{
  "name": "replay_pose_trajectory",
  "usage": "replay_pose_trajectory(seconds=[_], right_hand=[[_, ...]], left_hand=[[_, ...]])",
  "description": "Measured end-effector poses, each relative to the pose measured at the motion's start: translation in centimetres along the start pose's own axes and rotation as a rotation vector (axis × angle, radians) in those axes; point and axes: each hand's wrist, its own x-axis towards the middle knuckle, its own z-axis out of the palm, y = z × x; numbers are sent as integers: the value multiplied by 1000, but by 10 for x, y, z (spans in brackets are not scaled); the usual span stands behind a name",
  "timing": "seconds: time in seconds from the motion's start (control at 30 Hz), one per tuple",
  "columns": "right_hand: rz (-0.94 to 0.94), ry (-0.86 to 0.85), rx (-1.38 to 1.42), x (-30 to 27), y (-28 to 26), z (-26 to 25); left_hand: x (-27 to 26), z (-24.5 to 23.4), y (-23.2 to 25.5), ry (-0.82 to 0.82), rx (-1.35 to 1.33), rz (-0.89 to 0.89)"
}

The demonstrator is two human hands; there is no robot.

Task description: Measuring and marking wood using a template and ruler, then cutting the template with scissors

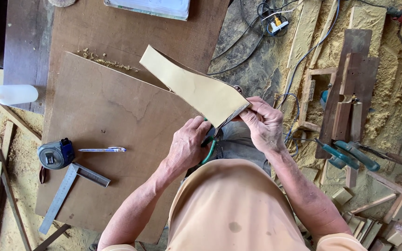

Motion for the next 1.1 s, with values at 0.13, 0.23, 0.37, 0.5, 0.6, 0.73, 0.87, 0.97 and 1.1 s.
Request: replay_pose_trajectory(seconds=[0.13,0.23,0.37,0.5,0.6,0.73,0.87,0.97,1.1], right_hand=[[24,-11,11,0,3,-1],[34,-16,29,0,5,0],[66,-23,40,1,5,2],[82,-27,22,1,9,4],[83,-38,25,1,8,5],[83,-41,30,1,-1,11],[128,-48,110,-4,-20,27],[147,-56,147,-11,-19,39],[119,-153,108,-15,-15,48]], left_hand=[[-2,6,-5,11,-22,2],[-4,4,-7,33,-37,33],[-7,4,-10,42,-48,28],[-11,8,-14,46,-86,20],[-11,6,-13,55,-104,24],[-18,12,-19,37,-161,6],[-27,5,-18,51,-147,-17],[-42,-2,-19,78,-108,-45],[-66,-7,-20,97,-25,-90]])
